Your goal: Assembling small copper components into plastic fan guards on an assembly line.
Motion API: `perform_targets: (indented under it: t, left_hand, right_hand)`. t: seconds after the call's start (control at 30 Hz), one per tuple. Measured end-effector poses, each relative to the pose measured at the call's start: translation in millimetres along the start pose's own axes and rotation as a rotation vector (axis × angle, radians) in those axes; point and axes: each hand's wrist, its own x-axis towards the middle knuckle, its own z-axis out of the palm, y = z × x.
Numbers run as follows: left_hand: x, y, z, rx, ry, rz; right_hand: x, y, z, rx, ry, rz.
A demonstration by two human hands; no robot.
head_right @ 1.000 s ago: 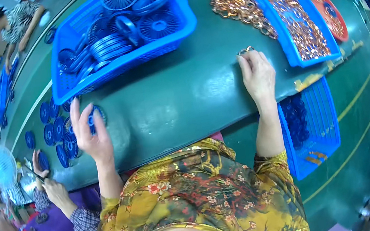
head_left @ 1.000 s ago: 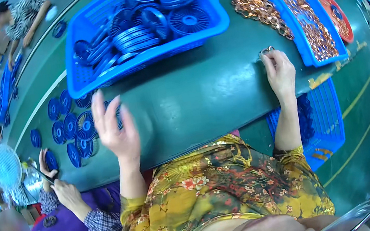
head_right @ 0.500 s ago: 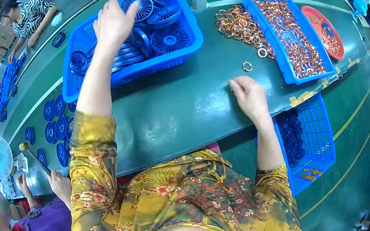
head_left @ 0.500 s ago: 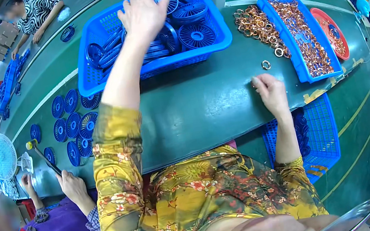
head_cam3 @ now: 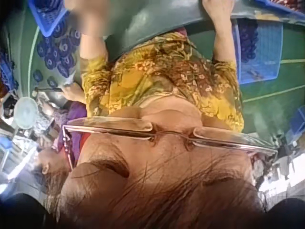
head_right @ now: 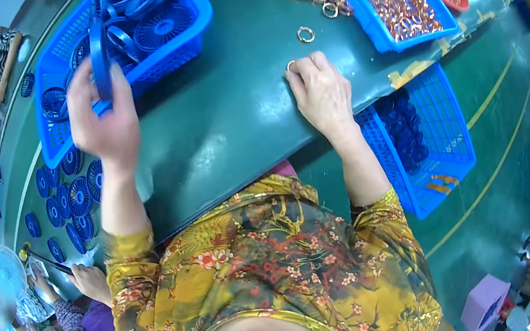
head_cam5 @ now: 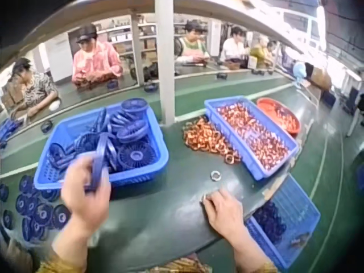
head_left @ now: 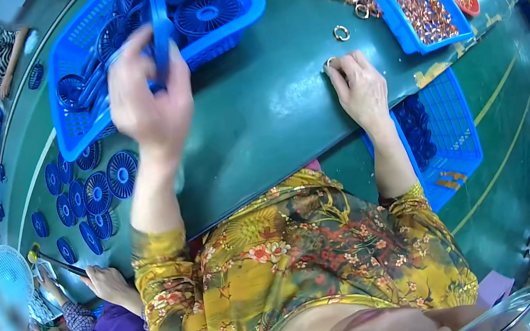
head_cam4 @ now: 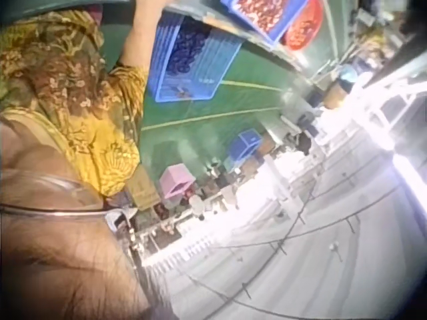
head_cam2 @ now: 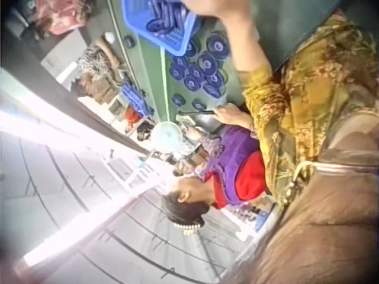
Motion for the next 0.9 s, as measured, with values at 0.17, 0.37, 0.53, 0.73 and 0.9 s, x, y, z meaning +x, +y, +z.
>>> perform_targets:
  t: [0.17,0.37,0.53,0.73,0.9]
  left_hand:
    - [-75,33,-33,-0.331,-0.075,-0.362]
    - [-85,58,-35,-0.91,-0.221,-1.122]
    - [-90,61,-26,-1.066,-0.367,-1.309]
    - [-86,66,-28,-1.0,-0.375,-1.215]
    - [-92,72,-32,-0.603,-0.399,-1.003]
  right_hand:
    - [1,-3,-7,0.208,-0.007,-0.05]
    - [-10,-41,-10,0.501,0.181,-0.289]
    - [-10,-73,-6,0.544,0.154,-0.522]
    - [0,-97,13,0.492,0.114,-0.539]
    - [-2,-110,22,0.437,-0.035,-0.477]
